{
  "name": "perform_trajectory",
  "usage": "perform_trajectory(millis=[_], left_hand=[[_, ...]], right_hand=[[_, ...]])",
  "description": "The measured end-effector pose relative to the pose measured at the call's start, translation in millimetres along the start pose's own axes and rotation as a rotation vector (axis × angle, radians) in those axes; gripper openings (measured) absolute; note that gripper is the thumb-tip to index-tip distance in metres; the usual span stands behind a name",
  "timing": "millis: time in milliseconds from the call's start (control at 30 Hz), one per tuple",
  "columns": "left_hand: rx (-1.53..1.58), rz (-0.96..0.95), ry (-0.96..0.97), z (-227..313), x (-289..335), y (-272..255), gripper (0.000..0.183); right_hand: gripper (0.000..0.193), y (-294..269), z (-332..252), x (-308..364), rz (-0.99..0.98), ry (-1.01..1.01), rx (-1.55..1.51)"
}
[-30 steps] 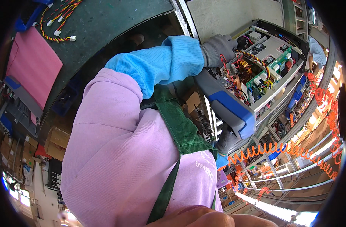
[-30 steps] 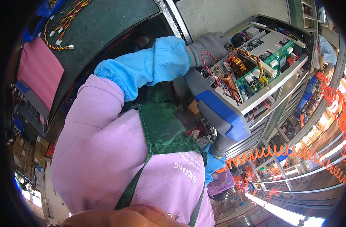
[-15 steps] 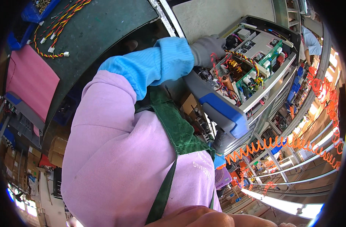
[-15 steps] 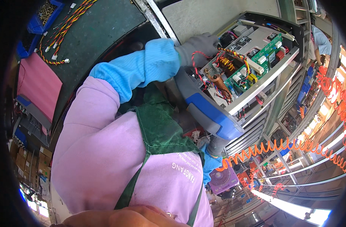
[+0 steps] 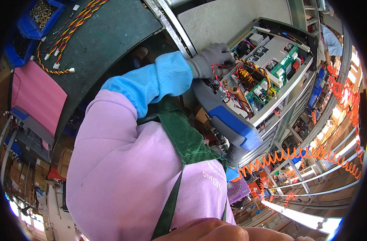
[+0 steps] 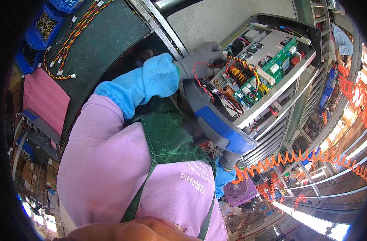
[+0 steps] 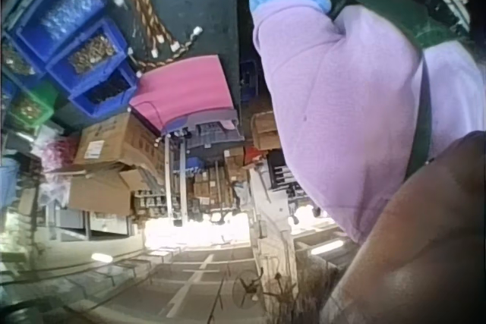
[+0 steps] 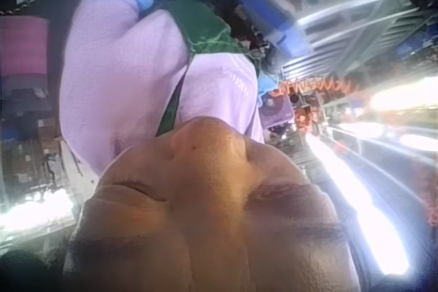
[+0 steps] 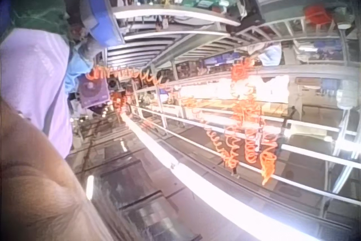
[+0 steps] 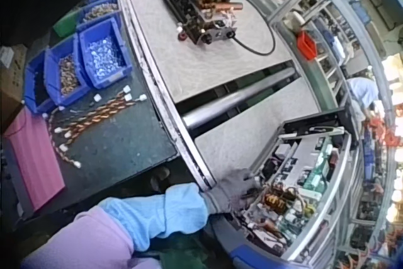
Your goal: Assembling electronic components by screwing metal brackets into plastic housings and connecting wiring to circuit boards.
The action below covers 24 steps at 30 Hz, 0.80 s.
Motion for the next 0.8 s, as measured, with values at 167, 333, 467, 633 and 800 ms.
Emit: perform_trajectory(millis=[167, 333, 467, 633, 800], left_hand=[[0.345, 0.16, -0.038, -6, 14, -10, 0.026], [0.254, 0.096, -0.227, 0, -1, -16, 0.017], [0.519, 0.067, -0.379, -28, -14, -7, 0.028], [0.274, -0.034, -0.122, -5, -17, -9, 0.039], [0.208, 0.175, 0.045, -4, 2, 2, 0.035]], right_hand=[[0.037, 9, -1, -1, -0.028, 0.008, -0.035], [0.036, 7, -3, 3, -0.049, 0.026, -0.055], [0.035, 5, -5, 4, -0.058, 0.025, -0.082], [0.033, 7, -39, 6, -0.003, -0.149, 0.189], [0.03, 26, -73, 1, -0.086, -0.055, -0.021]])
Point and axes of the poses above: each hand's wrist, its own x-axis away from the middle knuckle, its own y-axis out of the palm, z = x × y, the point moved 5 cm from there along -x, towards the middle knuckle
